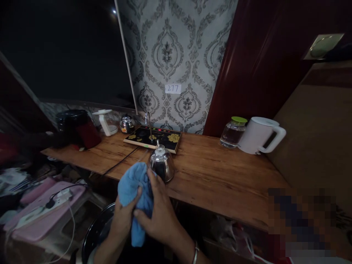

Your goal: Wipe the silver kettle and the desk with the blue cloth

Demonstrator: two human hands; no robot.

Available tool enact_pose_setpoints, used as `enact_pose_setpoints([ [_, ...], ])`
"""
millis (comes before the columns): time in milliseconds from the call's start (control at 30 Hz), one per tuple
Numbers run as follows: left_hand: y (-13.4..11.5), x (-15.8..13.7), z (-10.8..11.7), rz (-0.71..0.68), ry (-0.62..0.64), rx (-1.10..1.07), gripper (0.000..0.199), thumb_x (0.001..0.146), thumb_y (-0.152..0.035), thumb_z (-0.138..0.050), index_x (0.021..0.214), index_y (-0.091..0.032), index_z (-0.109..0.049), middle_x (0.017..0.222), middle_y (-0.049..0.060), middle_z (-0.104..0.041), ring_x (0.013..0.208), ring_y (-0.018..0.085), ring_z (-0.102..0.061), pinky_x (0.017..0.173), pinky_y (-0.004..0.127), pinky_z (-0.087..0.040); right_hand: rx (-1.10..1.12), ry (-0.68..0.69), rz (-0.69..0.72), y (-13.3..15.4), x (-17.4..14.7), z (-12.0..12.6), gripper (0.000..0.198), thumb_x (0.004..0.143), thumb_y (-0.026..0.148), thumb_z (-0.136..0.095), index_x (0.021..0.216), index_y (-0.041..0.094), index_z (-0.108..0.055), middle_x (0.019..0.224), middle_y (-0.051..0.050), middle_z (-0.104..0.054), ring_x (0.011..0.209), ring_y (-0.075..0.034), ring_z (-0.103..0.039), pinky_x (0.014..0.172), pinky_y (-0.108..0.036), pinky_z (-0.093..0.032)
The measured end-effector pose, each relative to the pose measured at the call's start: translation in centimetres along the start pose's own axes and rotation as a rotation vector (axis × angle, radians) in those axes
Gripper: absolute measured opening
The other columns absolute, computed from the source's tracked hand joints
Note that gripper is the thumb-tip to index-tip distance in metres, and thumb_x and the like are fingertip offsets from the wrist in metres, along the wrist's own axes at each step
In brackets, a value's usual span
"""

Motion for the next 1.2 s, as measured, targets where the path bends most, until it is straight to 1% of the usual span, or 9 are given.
enact_pose_setpoints([
  [67, -1.1, 2.4, 0.8, -0.073, -0.077, 0.0, 0.061, 0.078, -0.046, -0.075, 0.131, -0.024, -0.056, 0.124, 0.009, -0.068, 0.116, 0.027, -0.064, 0.107, 0.045, -0.047, 0.035, -0.137, -0.069, -1.5, 0.7, 1.1, 0.066, 0.086, 0.031, -0.061, 0.148, 0.028, -0.038, 0.149, -0.009, -0.049, 0.137, -0.029, -0.046, 0.114, -0.051, -0.038],
  [167, -3.4, 6.7, 0.6, -0.36, -0.067, 0.091, 0.064, 0.081, -0.037, -0.072, 0.139, -0.028, -0.046, 0.136, 0.007, -0.06, 0.124, 0.024, -0.059, 0.111, 0.042, -0.042, 0.042, -0.382, -0.205, -4.6, 1.2, 2.4, 0.036, 0.086, 0.031, -0.058, 0.122, 0.024, -0.06, 0.128, -0.01, -0.063, 0.121, -0.027, -0.058, 0.105, -0.048, -0.046],
  [333, -4.7, 13.1, -3.4, -0.731, 0.206, 0.35, 0.053, 0.084, -0.026, -0.059, 0.136, -0.021, -0.052, 0.142, 0.011, -0.055, 0.134, 0.026, -0.049, 0.117, 0.045, -0.033, 0.169, -0.366, -0.311, -8.5, 2.4, 0.5, 0.033, 0.084, 0.04, -0.059, 0.108, 0.019, -0.062, 0.102, -0.009, -0.07, 0.093, -0.025, -0.067, 0.076, -0.036, -0.056],
  [433, -3.8, 16.5, -5.6, -0.712, 0.392, 0.488, 0.046, 0.082, -0.025, -0.056, 0.127, -0.018, -0.06, 0.133, 0.011, -0.063, 0.126, 0.025, -0.055, 0.113, 0.043, -0.038, 0.109, -0.239, -0.291, -9.1, 3.2, -0.7, 0.031, 0.089, 0.046, -0.053, 0.093, 0.019, -0.067, 0.087, -0.006, -0.071, 0.083, -0.023, -0.066, 0.074, -0.033, -0.052],
  [600, -2.4, 19.9, -6.1, -0.42, 0.635, 0.534, 0.034, 0.079, -0.031, -0.06, 0.106, -0.015, -0.07, 0.108, 0.01, -0.074, 0.103, 0.027, -0.067, 0.098, 0.04, -0.05, 0.012, -0.178, -0.234, -9.2, 3.5, -0.8, 0.038, 0.095, 0.048, -0.044, 0.095, 0.019, -0.068, 0.093, -0.007, -0.072, 0.088, -0.023, -0.065, 0.08, -0.033, -0.049],
  [733, -1.6, 19.2, -5.3, -0.404, 0.593, 0.491, 0.03, 0.08, -0.029, -0.057, 0.102, -0.014, -0.071, 0.103, 0.009, -0.074, 0.098, 0.026, -0.068, 0.095, 0.039, -0.052, 0.023, -0.155, -0.216, -9.3, 3.3, -1.0, 0.037, 0.097, 0.047, -0.043, 0.099, 0.02, -0.068, 0.097, -0.007, -0.072, 0.092, -0.023, -0.065, 0.083, -0.033, -0.049],
  [967, 0.8, 9.8, -3.7, -0.746, 0.081, 0.701, 0.058, 0.081, -0.008, -0.047, 0.137, -0.023, -0.058, 0.149, 0.012, -0.049, 0.135, 0.03, -0.045, 0.112, 0.052, -0.037, 0.051, -0.186, -0.196, -9.6, 3.1, -1.3, 0.036, 0.097, 0.045, -0.045, 0.108, 0.021, -0.069, 0.102, -0.008, -0.072, 0.096, -0.023, -0.065, 0.089, -0.036, -0.051],
  [1067, 1.6, 6.6, -3.7, -0.854, 0.066, 0.874, 0.061, 0.079, -0.005, -0.054, 0.135, -0.029, -0.06, 0.158, 0.009, -0.036, 0.141, 0.035, -0.034, 0.113, 0.057, -0.033, 0.073, -0.205, -0.171, -9.7, 3.0, -1.3, 0.035, 0.097, 0.041, -0.046, 0.116, 0.021, -0.067, 0.113, -0.009, -0.071, 0.105, -0.024, -0.064, 0.096, -0.039, -0.049],
  [1200, 3.0, 5.9, -3.1, -0.948, 0.057, 0.928, 0.057, 0.082, -0.007, -0.056, 0.134, -0.029, -0.06, 0.156, 0.011, -0.037, 0.14, 0.037, -0.033, 0.11, 0.058, -0.037, 0.074, -0.206, -0.172, -9.7, 2.9, -1.3, 0.035, 0.097, 0.039, -0.047, 0.12, 0.021, -0.066, 0.118, -0.01, -0.071, 0.107, -0.025, -0.064, 0.098, -0.041, -0.049],
])
Point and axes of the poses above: each hand's wrist, its own x-axis towards the middle knuckle, its own z-axis out of the back of the hand, y = z × x, the point moved 3 cm from there along x, towards the middle knuckle
